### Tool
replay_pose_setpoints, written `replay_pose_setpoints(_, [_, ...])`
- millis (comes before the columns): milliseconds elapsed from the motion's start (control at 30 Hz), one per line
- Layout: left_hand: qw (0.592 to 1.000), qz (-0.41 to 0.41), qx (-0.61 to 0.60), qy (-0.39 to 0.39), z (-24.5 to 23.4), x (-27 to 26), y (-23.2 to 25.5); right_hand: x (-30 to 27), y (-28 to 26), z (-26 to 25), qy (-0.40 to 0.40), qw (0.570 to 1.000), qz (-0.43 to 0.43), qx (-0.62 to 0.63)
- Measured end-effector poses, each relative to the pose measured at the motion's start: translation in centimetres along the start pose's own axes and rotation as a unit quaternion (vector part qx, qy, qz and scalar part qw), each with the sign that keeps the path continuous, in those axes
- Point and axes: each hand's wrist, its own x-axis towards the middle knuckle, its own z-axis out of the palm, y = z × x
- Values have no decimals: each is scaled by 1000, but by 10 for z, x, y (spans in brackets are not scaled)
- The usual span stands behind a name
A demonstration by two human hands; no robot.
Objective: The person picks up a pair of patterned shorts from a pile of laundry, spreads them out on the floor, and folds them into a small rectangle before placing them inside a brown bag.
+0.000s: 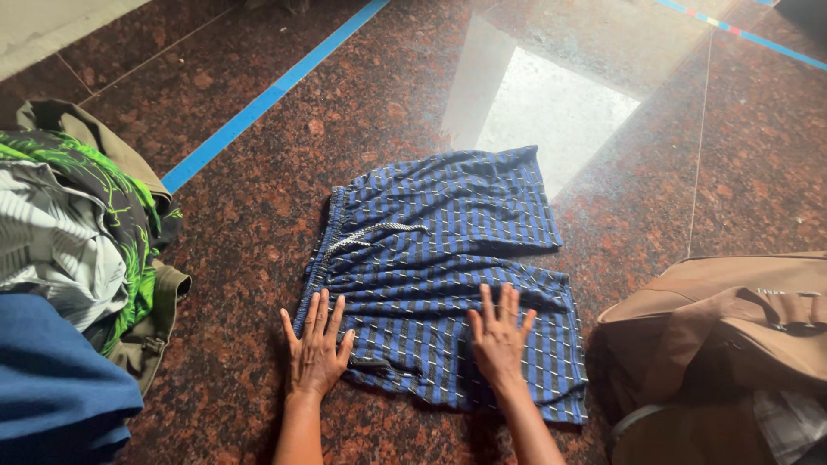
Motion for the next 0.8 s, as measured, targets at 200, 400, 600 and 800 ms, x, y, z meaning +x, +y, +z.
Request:
replay_pose_setpoints(200, [1000,-9,8,-22,3,-2,-1,2,39,-2,-41,997,42,-42])
replay_pose_setpoints(400, [999,-29,20,5,5,-5,-1,1,119,-4,112,980,151,64])
replay_pose_setpoints(600, [998,-59,30,7,10,-7,-2,54,149,-15,39,951,296,80])
replay_pose_setpoints(800, [998,-59,18,11,9,-7,-4,63,153,-15,9,955,275,110])
